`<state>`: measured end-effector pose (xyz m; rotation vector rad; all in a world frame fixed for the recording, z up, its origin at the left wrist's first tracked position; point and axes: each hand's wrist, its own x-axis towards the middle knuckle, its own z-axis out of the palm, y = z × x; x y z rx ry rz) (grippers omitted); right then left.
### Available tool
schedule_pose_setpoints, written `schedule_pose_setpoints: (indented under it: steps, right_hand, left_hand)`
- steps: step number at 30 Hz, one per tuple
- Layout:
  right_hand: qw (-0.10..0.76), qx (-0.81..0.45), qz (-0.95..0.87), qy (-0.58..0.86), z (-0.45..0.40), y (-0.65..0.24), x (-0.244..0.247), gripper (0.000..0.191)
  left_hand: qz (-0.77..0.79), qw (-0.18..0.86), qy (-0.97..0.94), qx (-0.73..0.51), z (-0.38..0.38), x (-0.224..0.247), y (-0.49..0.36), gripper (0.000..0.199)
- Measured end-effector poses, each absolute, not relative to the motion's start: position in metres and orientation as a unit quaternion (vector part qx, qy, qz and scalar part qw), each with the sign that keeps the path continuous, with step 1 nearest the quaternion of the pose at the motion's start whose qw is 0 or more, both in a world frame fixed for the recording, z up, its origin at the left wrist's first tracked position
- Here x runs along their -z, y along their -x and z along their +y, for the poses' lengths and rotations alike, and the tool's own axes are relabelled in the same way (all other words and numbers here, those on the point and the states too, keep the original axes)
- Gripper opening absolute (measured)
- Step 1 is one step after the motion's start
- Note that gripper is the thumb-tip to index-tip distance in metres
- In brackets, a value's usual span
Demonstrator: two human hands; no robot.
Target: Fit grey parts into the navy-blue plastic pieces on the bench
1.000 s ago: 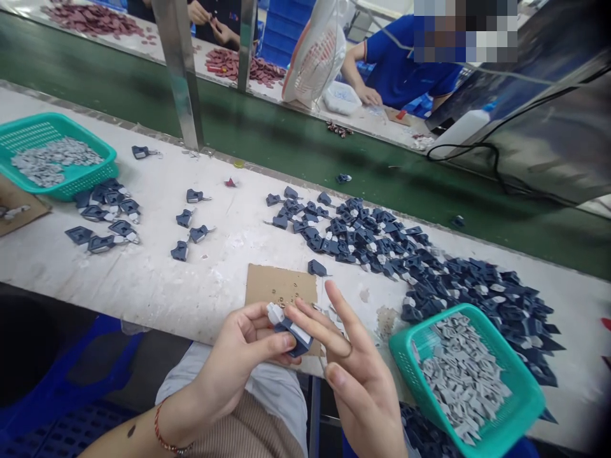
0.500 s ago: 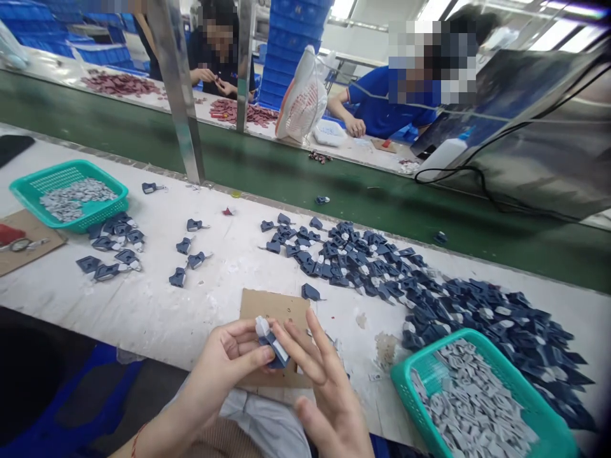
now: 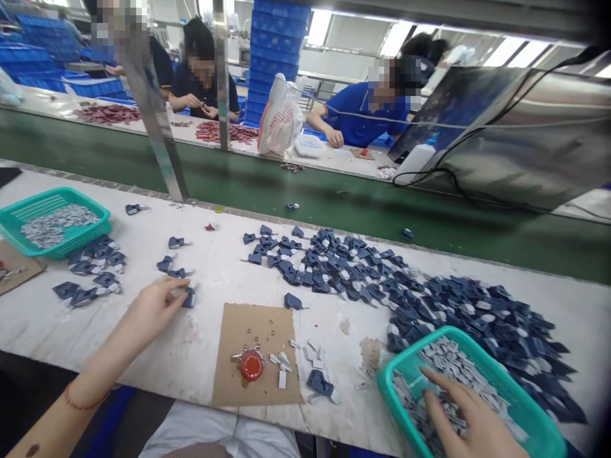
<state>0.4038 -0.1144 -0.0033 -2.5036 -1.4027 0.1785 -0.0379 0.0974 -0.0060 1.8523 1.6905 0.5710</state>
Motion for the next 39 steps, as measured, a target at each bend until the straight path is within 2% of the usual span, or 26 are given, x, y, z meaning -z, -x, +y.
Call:
schedule_pose_setpoints:
  steps: [4, 6, 11, 15, 20, 23, 26, 33, 39]
  right_hand:
    - [0.122, -0.097, -0.51, 0.846, -0.118, -0.41, 0.008, 0.046]
    - [0.123, -0.116, -0.507, 0.845, -0.116, -0.407, 0.003, 0.044]
    - [0.162, -0.163, -0.487, 0.842, -0.109, -0.397, -0.011, 0.037]
    - [0.167, -0.226, -0.476, 0.833, -0.101, -0.394, -0.009, 0.034]
    - [0.146, -0.249, -0.475, 0.831, -0.091, -0.403, -0.002, 0.036]
    - [0.135, -0.252, -0.49, 0.824, -0.087, -0.41, 0.003, 0.036]
    - [0.142, -0.251, -0.51, 0.811, -0.086, -0.415, 0.008, 0.034]
    - [0.173, -0.268, -0.422, 0.849, -0.09, -0.428, 0.007, 0.038]
    - [0.164, -0.283, -0.418, 0.848, -0.082, -0.414, -0.013, 0.034]
  left_hand:
    - [0.623, 0.151, -0.76, -0.105, 0.106, -0.013, 0.026, 0.048]
    - [0.606, 0.127, -0.781, -0.081, 0.112, -0.018, 0.011, 0.048]
    - [0.518, 0.052, -0.853, -0.023, 0.115, 0.003, -0.017, 0.048]
    - [0.502, -0.048, -0.863, -0.027, 0.112, 0.027, 0.002, 0.05]
    - [0.475, -0.084, -0.875, -0.052, 0.131, 0.025, 0.021, 0.048]
    - [0.461, -0.058, -0.882, -0.081, 0.161, 0.011, 0.0, 0.044]
    - [0.437, 0.041, -0.888, -0.137, 0.209, -0.002, -0.042, 0.043]
    - [0.46, 0.074, -0.868, -0.169, 0.332, 0.003, -0.138, 0.043]
    - [0.505, 0.149, -0.836, -0.157, 0.354, 0.009, -0.158, 0.028]
